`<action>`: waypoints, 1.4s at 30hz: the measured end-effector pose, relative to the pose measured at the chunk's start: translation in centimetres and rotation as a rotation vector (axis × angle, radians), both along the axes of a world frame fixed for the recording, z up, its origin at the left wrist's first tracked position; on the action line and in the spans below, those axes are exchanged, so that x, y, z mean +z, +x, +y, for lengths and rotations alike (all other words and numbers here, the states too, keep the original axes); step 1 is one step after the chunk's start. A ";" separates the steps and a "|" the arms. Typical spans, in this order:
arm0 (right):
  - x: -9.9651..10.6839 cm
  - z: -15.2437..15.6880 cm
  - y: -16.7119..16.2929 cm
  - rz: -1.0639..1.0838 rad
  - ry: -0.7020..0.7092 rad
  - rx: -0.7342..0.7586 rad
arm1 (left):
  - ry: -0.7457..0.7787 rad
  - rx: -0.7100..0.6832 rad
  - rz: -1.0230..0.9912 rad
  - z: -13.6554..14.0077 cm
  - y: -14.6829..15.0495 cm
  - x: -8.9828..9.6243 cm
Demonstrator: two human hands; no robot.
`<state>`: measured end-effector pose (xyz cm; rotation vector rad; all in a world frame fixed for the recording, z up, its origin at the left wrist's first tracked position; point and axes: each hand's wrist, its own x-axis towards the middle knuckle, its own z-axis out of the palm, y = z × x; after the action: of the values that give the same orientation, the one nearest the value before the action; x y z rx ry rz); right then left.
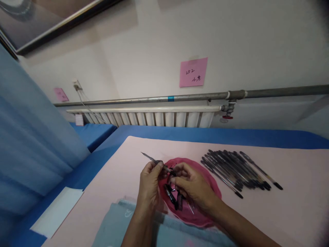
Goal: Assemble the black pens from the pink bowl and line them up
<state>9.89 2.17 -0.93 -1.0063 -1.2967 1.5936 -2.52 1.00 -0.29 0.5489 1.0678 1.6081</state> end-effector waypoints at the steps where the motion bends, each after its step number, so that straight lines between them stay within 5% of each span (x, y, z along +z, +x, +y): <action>1: -0.1 0.0 0.0 -0.021 0.054 -0.017 | 0.000 0.001 -0.002 0.0 0.0 0.0; 8: 0.1 -0.3 0.5 -0.392 0.426 -0.003 | 0.004 0.002 0.000 0.0 -0.1 -0.2; 42: 0.0 0.4 1.2 -0.704 0.795 0.025 | 0.006 -0.018 0.063 0.0 -0.2 -0.4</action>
<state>11.10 2.61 -0.93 -1.0340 -2.1703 0.5799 -2.71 0.98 -0.73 0.6146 1.1021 1.5879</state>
